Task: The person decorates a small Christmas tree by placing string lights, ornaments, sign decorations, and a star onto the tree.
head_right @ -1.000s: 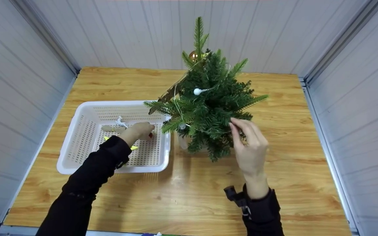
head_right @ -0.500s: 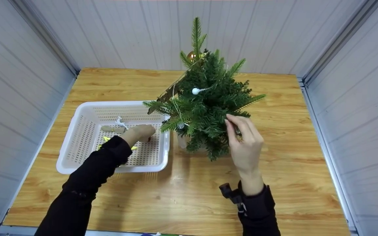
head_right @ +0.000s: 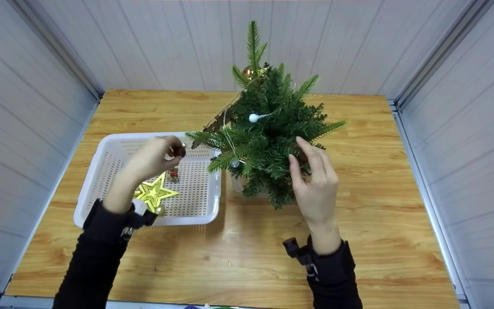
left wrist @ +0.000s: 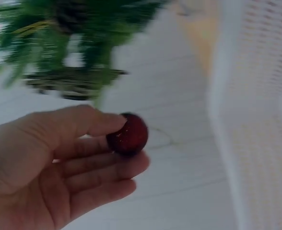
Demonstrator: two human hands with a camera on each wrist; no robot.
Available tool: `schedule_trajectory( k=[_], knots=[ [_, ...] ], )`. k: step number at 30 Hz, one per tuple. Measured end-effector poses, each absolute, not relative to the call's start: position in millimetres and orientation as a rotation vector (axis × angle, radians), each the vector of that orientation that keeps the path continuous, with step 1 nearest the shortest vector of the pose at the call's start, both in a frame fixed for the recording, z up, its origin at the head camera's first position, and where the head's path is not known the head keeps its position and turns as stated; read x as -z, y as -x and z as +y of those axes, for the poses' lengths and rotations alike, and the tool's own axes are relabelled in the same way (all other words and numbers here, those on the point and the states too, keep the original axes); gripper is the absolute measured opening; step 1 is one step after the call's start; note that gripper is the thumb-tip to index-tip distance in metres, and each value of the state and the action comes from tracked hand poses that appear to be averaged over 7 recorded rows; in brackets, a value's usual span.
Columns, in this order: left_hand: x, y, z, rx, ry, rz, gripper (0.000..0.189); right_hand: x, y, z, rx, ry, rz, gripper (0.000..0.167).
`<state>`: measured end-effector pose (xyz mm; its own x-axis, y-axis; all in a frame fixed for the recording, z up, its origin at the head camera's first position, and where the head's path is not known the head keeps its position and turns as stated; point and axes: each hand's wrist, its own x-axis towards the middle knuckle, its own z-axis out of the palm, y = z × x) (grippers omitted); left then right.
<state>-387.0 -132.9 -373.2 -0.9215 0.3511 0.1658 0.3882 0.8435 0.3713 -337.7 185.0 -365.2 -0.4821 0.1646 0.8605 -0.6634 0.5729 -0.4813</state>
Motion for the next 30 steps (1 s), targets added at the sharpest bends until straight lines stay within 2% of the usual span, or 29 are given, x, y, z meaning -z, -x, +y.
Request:
schedule_trajectory(
  k=[5, 8, 12, 16, 22, 26, 30],
  knots=[
    [357.3, 339.9, -117.5, 1.009, 0.459, -2.428, 0.023, 357.0, 323.6, 174.3, -1.112, -0.335, -1.629, 0.027],
    [356.8, 314.9, -98.4, 1.12, 0.536, -2.154, 0.028, 354.8, 311.7, 159.4, -1.182, -0.371, -1.437, 0.03],
    [360.0, 292.4, -71.7, 1.169, 0.659, -1.898, 0.033, 356.8, 293.7, 131.9, -1.291, -0.574, -1.327, 0.029],
    [364.7, 280.3, -50.9, 1.212, 0.778, -1.736, 0.035, 360.1, 280.5, 112.5, -1.431, -0.738, -1.465, 0.031],
    [375.2, 266.0, -35.8, 1.484, 0.902, -1.607, 0.034, 366.6, 279.3, 108.9, -1.84, -1.0, -1.676, 0.034],
    [382.9, 260.1, -31.7, 1.749, 0.975, -1.519, 0.034, 372.0, 278.7, 109.4, -2.026, -1.139, -1.664, 0.027],
    [388.1, 256.8, -31.8, 1.843, 0.97, -1.496, 0.035, 377.4, 275.4, 111.0, -2.119, -1.085, -1.6, 0.015]
  ],
)
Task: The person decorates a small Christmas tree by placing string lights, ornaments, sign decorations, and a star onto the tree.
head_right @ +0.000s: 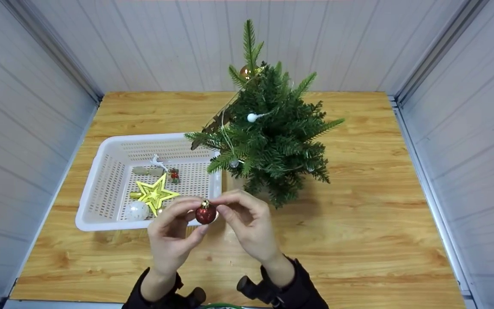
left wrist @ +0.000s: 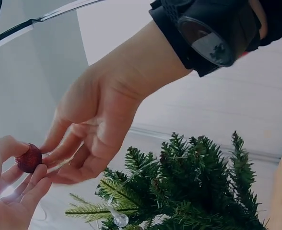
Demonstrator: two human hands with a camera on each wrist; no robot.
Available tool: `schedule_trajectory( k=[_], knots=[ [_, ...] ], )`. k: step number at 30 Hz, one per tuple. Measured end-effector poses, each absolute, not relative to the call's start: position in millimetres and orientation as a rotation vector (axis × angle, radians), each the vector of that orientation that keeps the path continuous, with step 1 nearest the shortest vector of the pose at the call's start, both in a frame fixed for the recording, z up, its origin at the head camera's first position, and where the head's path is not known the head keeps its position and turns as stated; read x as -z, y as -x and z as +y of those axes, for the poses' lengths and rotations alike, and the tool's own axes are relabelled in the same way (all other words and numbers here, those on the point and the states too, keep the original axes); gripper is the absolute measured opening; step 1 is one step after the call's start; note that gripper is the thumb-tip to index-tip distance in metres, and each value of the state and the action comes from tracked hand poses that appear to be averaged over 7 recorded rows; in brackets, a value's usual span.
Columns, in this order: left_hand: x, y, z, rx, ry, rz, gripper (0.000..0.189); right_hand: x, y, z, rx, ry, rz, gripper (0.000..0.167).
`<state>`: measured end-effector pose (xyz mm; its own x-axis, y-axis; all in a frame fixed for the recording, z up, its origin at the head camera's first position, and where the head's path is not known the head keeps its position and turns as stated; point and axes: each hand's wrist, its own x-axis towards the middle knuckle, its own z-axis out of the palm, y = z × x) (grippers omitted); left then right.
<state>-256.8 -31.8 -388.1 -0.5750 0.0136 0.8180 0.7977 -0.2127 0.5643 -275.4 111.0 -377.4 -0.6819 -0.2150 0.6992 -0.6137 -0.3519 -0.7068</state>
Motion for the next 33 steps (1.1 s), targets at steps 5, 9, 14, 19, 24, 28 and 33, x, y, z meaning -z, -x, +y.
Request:
schedule_trajectory(
  k=[5, 9, 14, 19, 24, 28, 33],
  knots=[
    [391.7, 256.4, -31.8, 1.852, 0.982, -1.5, 0.037, 379.4, 272.2, 116.0, -2.176, -1.015, -1.534, 0.015],
    [386.0, 253.4, -32.3, 1.824, 0.991, -1.523, 0.036, 375.3, 271.3, 124.2, -2.175, -0.937, -1.486, 0.015],
    [377.7, 248.8, -28.0, 1.728, 0.986, -1.596, 0.031, 363.2, 274.2, 136.4, -2.163, -0.886, -1.436, 0.014],
    [393.2, 259.2, -12.1, 1.567, 0.974, -1.653, 0.031, 345.8, 282.6, 145.6, -2.049, -0.929, -1.493, 0.011],
    [406.6, 274.8, 5.3, 1.483, 0.904, -1.763, 0.034, 335.5, 296.9, 151.3, -1.651, -0.898, -1.711, 0.01],
    [411.4, 285.3, 13.7, 1.391, 0.797, -1.873, 0.035, 335.8, 310.6, 154.3, -1.189, -0.812, -1.908, 0.016],
    [417.8, 294.2, 19.9, 1.317, 0.731, -1.937, 0.033, 340.7, 323.5, 155.7, -0.935, -0.833, -1.974, 0.018]
  ],
)
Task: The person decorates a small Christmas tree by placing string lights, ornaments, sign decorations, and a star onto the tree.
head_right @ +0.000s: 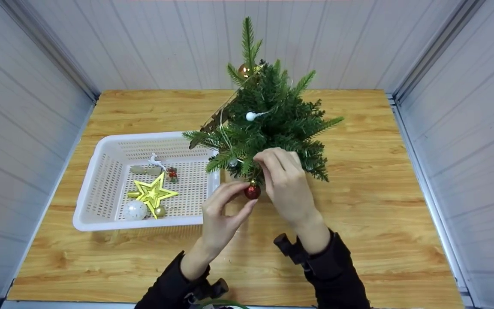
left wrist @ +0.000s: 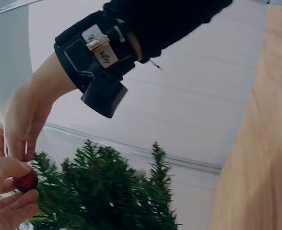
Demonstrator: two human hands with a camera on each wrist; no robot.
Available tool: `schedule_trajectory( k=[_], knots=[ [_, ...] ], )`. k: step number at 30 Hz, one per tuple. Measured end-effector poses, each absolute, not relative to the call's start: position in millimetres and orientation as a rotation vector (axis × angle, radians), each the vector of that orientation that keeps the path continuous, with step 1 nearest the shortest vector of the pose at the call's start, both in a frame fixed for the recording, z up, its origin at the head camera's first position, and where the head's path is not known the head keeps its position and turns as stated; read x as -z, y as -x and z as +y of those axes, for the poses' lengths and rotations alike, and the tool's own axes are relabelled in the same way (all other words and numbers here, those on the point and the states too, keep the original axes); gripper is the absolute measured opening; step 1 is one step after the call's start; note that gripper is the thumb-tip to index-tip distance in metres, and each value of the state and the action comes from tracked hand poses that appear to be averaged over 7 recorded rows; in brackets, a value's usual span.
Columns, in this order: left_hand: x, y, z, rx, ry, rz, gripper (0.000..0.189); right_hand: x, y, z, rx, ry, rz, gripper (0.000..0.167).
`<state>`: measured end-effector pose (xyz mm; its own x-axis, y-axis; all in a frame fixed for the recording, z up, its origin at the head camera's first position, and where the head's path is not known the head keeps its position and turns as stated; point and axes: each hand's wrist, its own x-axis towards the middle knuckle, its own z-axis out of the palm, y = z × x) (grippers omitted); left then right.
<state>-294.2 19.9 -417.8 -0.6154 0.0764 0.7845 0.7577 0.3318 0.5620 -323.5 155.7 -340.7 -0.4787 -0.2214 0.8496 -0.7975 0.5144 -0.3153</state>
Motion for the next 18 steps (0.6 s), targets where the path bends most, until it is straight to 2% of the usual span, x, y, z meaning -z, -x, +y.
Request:
schedule_trajectory(
  k=[18],
  knots=[
    [422.9, 308.6, 26.7, 0.936, 0.657, -2.074, 0.026, 344.7, 335.1, 158.0, -0.736, -0.749, -2.047, 0.013]
  ],
)
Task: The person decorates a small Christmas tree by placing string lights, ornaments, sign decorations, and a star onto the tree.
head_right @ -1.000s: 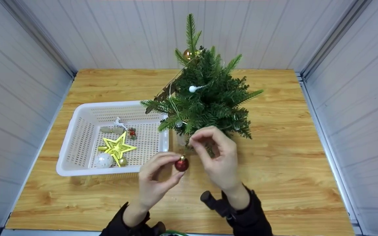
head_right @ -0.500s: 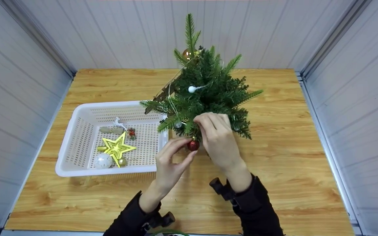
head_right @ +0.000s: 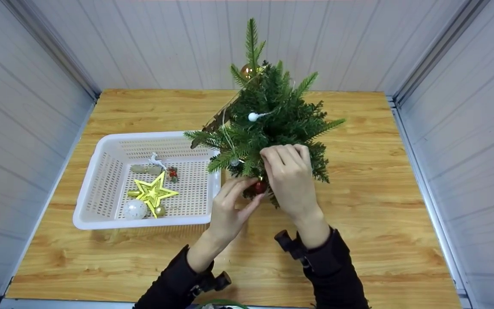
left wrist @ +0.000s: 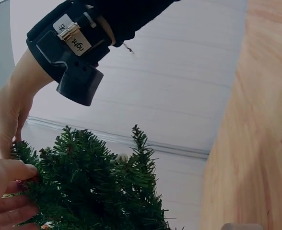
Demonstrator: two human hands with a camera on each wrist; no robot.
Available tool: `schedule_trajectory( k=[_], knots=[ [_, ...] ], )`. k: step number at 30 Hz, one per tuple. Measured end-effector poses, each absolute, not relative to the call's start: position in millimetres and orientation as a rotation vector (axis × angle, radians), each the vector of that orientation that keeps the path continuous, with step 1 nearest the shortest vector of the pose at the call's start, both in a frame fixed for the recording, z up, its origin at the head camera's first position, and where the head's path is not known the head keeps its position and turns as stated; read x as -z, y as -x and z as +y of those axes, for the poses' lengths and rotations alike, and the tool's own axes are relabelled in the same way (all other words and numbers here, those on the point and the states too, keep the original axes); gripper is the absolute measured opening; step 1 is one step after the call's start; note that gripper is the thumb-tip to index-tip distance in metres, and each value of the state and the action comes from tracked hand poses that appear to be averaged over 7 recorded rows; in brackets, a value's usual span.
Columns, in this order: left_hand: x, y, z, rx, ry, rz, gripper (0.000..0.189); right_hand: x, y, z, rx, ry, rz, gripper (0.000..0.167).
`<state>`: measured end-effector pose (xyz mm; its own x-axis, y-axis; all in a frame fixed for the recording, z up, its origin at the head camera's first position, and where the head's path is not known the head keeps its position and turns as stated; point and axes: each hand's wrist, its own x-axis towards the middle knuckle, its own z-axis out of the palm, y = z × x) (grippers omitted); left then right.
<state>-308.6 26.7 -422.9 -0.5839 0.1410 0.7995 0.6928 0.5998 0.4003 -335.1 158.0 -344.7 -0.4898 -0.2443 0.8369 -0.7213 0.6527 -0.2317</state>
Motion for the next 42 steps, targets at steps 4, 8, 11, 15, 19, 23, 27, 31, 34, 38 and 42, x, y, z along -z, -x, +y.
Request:
schedule_trajectory(
  k=[4, 8, 11, 15, 19, 23, 27, 31, 34, 38, 42],
  knots=[
    [424.4, 308.1, 26.2, 0.891, 0.66, -2.103, 0.029, 347.5, 333.0, 162.2, -0.803, -0.708, -1.921, 0.009],
    [426.5, 305.8, 23.3, 0.862, 0.643, -2.146, 0.035, 350.2, 331.8, 170.1, -0.896, -0.58, -1.756, 0.012],
    [428.2, 303.8, 20.1, 0.846, 0.628, -2.151, 0.036, 350.1, 333.2, 181.1, -0.925, -0.457, -1.768, 0.02],
    [431.1, 301.6, 14.7, 0.888, 0.63, -2.092, 0.035, 355.9, 336.3, 198.5, -0.938, -0.415, -1.92, 0.027],
    [434.4, 297.3, 3.8, 0.928, 0.646, -2.055, 0.032, 368.3, 335.9, 207.4, -0.924, -0.464, -2.034, 0.026],
    [436.6, 292.4, -16.2, 0.916, 0.636, -2.072, 0.029, 378.0, 332.9, 210.3, -0.888, -0.466, -2.092, 0.019],
    [439.7, 292.9, -51.1, 0.824, 0.517, -2.195, 0.031, 384.9, 331.1, 212.0, -0.881, -0.489, -2.108, 0.016],
    [445.9, 304.0, -101.5, 0.674, 0.248, -2.491, 0.036, 390.4, 328.3, 212.4, -0.875, -0.542, -2.133, 0.019],
    [455.1, 315.1, -141.3, 0.561, -0.015, -2.72, 0.044, 394.4, 326.5, 210.9, -0.897, -0.556, -2.156, 0.026],
    [470.3, 323.5, -184.0, 0.509, -0.309, -2.95, 0.053, 398.3, 326.8, 207.5, -0.945, -0.545, -2.143, 0.036],
    [481.9, 323.9, -209.3, 0.636, -0.465, -3.093, 0.06, 399.8, 329.4, 205.0, -0.968, -0.544, -2.098, 0.032]
  ],
)
